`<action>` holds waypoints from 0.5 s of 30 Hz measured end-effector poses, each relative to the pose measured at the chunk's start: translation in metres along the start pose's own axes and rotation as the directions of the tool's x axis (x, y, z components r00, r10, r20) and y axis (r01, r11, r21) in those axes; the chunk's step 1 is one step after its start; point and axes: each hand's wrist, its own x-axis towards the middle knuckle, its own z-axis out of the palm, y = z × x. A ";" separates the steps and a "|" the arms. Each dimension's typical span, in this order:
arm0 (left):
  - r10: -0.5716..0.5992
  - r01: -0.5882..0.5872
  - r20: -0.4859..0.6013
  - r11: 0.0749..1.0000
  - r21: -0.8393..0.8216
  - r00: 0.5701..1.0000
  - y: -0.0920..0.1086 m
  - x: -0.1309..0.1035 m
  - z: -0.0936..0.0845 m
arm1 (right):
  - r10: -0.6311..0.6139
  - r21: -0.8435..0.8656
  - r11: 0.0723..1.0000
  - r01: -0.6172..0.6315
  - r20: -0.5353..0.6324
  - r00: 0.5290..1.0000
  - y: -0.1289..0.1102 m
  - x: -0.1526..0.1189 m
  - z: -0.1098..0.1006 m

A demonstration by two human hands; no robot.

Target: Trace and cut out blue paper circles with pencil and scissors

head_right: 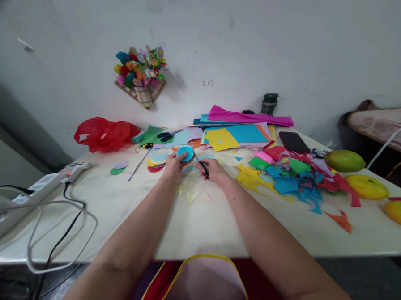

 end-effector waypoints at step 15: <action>0.008 -0.008 0.001 1.000 -0.022 1.000 0.000 0.000 -0.001 | 0.009 0.004 1.000 -0.009 0.002 1.000 -0.002 -0.001 0.000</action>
